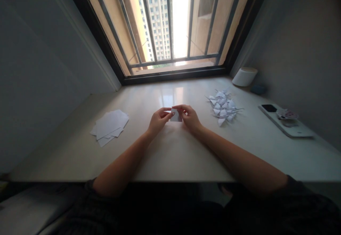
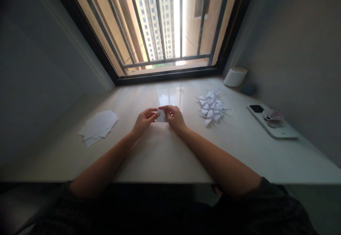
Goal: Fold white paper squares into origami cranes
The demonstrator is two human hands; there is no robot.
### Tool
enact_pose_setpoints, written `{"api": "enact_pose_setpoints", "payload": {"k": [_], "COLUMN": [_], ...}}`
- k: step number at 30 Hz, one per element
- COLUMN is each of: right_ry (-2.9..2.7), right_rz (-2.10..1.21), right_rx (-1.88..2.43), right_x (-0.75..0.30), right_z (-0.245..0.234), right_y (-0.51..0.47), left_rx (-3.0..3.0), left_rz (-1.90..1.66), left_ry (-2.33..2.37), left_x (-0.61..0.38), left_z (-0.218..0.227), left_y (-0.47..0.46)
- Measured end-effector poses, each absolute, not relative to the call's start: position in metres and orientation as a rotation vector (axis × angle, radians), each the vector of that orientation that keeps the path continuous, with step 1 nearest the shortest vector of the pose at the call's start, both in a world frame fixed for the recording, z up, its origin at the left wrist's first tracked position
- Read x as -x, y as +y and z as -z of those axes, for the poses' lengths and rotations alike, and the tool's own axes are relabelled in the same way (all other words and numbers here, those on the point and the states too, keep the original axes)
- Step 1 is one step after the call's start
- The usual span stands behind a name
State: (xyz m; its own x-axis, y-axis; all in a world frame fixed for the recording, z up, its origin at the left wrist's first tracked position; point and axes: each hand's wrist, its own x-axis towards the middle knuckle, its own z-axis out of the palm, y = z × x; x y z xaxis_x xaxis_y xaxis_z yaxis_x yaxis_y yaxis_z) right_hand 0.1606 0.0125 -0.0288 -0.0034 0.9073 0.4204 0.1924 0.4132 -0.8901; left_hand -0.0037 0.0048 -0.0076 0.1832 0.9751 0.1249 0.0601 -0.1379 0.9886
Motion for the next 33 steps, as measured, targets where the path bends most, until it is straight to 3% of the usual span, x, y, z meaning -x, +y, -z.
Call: {"api": "enact_pose_setpoints", "payload": {"k": [4,11,21,33], "right_ry": [-1.465,-1.364,-1.464,-1.235], "right_rz": [-0.784,-1.136,-0.983,-1.314], "right_rx": [1.052,0.880,0.947,0.873], "right_x": [-0.1582,-0.1542,-0.1571,-0.1614], "right_z": [0.0284,0.0294,0.0216,0.0244], "right_y": [0.0104,0.0096,0.0072,0.0101], "left_rx": [-1.425,-1.234,-1.109,-1.426], "left_rz": [-1.122,-1.303,-1.315,-1.301], "left_ry": [1.061,1.157,1.168,1.113], "left_x": [0.0048,0.0085,0.0087,0.0078], "left_z": [0.0066,0.0047,0.0061,0.0035], "left_y": [0.0053,0.0091,0.0112,0.0051]}}
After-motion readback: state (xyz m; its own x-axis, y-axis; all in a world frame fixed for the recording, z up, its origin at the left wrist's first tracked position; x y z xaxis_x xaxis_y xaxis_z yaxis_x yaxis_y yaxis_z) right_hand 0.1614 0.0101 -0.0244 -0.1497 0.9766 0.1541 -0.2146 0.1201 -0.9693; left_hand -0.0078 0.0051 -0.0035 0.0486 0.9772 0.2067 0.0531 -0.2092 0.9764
